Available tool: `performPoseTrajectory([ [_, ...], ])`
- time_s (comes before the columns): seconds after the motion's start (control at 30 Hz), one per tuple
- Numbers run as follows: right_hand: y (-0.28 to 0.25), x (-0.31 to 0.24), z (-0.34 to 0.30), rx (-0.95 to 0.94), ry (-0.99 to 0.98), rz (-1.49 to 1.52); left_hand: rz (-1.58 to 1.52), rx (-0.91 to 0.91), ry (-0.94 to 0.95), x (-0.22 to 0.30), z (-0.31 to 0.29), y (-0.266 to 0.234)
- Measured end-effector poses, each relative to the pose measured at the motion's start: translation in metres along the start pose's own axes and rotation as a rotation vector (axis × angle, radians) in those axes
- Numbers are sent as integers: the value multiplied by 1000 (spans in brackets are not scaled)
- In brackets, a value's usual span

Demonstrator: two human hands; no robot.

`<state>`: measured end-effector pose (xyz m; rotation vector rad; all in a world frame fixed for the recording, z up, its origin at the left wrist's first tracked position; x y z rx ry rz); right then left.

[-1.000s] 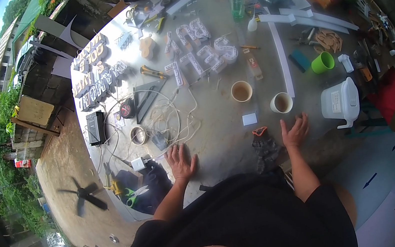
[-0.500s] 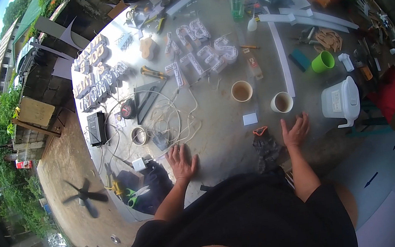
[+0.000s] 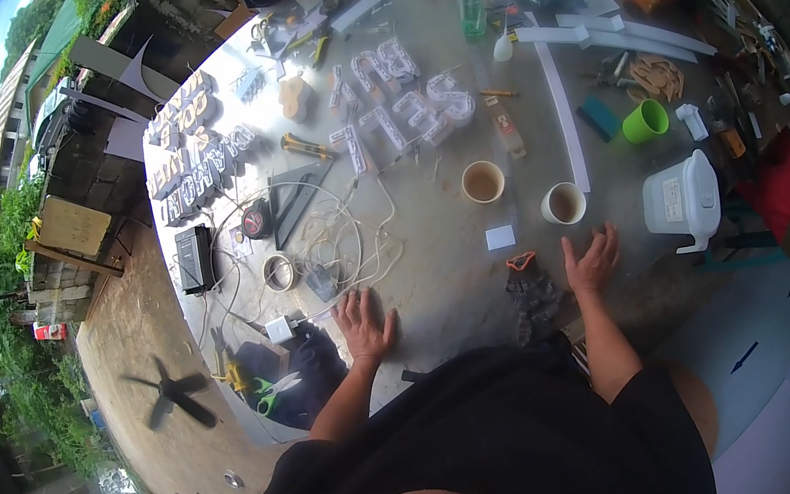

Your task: Manually assembling and preparing components for lighted signs at a workshop table.

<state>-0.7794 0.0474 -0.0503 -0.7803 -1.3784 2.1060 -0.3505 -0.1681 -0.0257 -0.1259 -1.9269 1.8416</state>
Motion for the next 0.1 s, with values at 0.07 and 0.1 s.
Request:
performPoseTrajectory([
  [0.07, 1, 1, 0, -1, 1, 1, -5, 2, -2, -1, 0, 1],
  [0.1, 1, 1, -1, -4, 2, 2, -8, 1, -2, -2, 0, 1],
])
Point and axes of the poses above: each hand's wrist, its own z-axis towards the middle knuckle, its own y-axis out of the palm, x = y × z, the point moved 3 cm from there along z, towards the middle knuckle, and after that the axes turned 10 degrees about -y, right-handed, at the moved point
